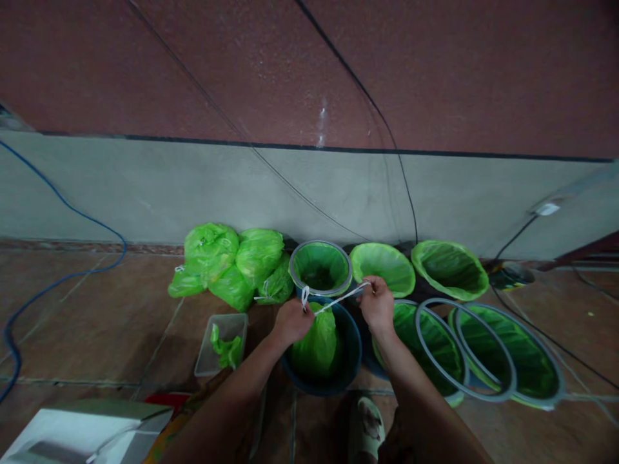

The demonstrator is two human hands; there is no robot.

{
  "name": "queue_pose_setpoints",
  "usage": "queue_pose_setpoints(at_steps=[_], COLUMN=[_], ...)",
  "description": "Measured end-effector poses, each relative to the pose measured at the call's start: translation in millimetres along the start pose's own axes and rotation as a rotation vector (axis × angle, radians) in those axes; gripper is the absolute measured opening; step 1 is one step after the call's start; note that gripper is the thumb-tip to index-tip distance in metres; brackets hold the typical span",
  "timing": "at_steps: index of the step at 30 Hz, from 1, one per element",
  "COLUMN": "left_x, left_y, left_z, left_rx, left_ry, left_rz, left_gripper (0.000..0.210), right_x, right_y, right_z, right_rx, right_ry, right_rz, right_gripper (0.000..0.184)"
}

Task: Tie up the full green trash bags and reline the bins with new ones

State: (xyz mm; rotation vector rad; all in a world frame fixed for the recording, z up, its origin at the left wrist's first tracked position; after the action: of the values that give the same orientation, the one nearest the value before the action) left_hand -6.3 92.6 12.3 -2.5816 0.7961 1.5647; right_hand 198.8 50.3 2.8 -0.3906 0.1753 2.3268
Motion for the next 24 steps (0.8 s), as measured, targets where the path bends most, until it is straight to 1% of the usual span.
queue_pose_setpoints(at_steps=[1, 3, 7, 9, 11, 14, 16, 18, 21, 23, 24], left_x=[-0.9, -2.4, -4.3, -4.9, -5.7, -6.7, -6.1, -3.5, 3.2, 7.4, 8.8], left_y=[0, 0, -1, -2, -2, -3, -4, -4, -3, -3, -3], left_z=[0, 1, 2, 2, 4, 8, 10, 10, 5, 0, -1], left_rx=[0.003, 0.002, -0.016, -0.019, -0.034, -0.048, -0.074, -0.116, -0.171, -0.192, -0.201], left_ry=[0.013, 0.056, 0.116, 0.150, 0.191, 0.266, 0.377, 0.589, 1.005, 1.207, 1.265], left_rz=[0.011, 0.047, 0.099, 0.112, 0.109, 0.091, 0.080, 0.085, 0.145, 0.197, 0.214], left_gripper=[0.019, 0.019, 0.022, 0.023, 0.024, 0.026, 0.026, 0.021, 0.013, 0.019, 0.024], right_x=[-2, -4, 0, 3, 6, 8, 9, 9, 9, 9, 9], right_y=[0, 0, 7, 10, 10, 9, 9, 9, 11, 12, 13], right_z=[1, 1, -6, -12, -18, -27, -30, -29, -19, -6, 1], right_rx=[0.050, 0.176, 0.522, 0.669, 0.743, 0.793, 0.807, 0.797, 0.747, 0.690, 0.644], right_ry=[-0.061, -0.213, -0.500, -0.633, -0.702, -0.727, -0.751, -0.774, -0.841, -0.895, -0.916], right_rz=[-0.030, -0.041, -0.045, -0.025, -0.013, -0.036, -0.039, -0.023, 0.037, 0.098, 0.141], right_gripper=[0.020, 0.018, 0.014, 0.018, 0.024, 0.030, 0.030, 0.028, 0.022, 0.017, 0.013])
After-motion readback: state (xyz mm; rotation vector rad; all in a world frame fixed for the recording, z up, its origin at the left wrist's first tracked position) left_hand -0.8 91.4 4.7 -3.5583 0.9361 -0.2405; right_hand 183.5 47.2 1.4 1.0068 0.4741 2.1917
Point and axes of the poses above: each hand's wrist, its own y-axis away from the middle knuckle, its own x-axis out of the palm, z = x × y, the point moved 3 cm from there along -y, towards the middle knuckle, and after that the axes turned 4 degrees about -y, right-handed, at the moved point
